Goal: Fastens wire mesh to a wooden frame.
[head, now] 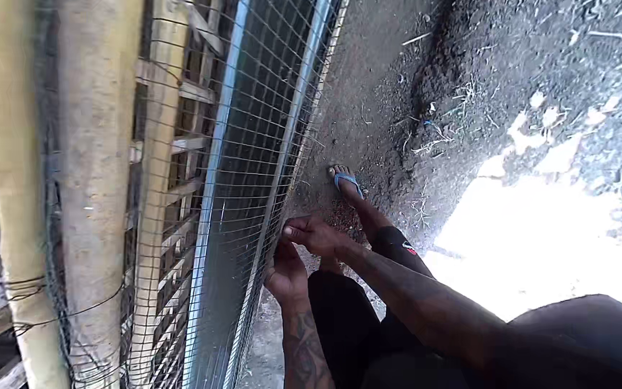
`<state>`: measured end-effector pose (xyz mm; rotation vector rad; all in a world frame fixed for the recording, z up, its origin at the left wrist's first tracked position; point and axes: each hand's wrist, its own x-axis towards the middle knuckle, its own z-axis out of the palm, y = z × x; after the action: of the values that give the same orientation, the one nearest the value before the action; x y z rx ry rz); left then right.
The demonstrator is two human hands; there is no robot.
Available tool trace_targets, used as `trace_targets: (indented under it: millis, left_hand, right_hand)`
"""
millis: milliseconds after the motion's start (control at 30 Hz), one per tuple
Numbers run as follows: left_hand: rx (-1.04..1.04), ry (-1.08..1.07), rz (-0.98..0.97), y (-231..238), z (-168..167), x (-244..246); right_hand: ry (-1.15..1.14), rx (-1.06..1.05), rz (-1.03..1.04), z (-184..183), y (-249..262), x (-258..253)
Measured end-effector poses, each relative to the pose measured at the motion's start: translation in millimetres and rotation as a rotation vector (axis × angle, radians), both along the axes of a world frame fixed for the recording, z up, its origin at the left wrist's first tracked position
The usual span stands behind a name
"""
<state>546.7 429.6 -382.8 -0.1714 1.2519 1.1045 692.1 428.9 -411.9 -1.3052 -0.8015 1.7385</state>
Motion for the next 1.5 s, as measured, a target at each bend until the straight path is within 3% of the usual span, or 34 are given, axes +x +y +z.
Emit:
trace_targets:
  millis: [133, 300, 567, 867, 1200, 1333, 1500]
  left_hand:
    - [-0.012, 0.106, -0.010, 2.4, 5.9, 6.6]
    - [0.049, 0.111, -0.085, 5.1, 2.6, 0.3]
    - [0.072, 0.137, -0.118, 5.6, 3.4, 0.8]
    - [0.057, 0.155, -0.073, 7.3, 4.9, 5.6]
    - [0.025, 0.140, -0.085, 4.0, 3.0, 5.1]
    - [0.031, 0.127, -0.235, -9.1, -5.9, 1.6]
    - [0.107, 0.447, -0.662, -8.0, -16.6, 20.4]
  right_hand:
    - [-0.007, 0.154, 0.067, -32.1, -10.9, 18.7]
    - [-0.145, 0.113, 0.186, -0.5, 30.7, 34.9]
    - [0.166, 0.049, -0.238, -5.3, 26.1, 18.0]
    - [0.172, 0.149, -0.205, -23.9, 15.4, 19.5]
    - [-0.011, -0.235, -0.205, 11.6, 28.7, 8.4]
    - [0.026, -0.332, -0.356, 7.4, 20.1, -1.0]
    - [0.141, -0.332, -0.372, -10.6, 16.7, -0.9]
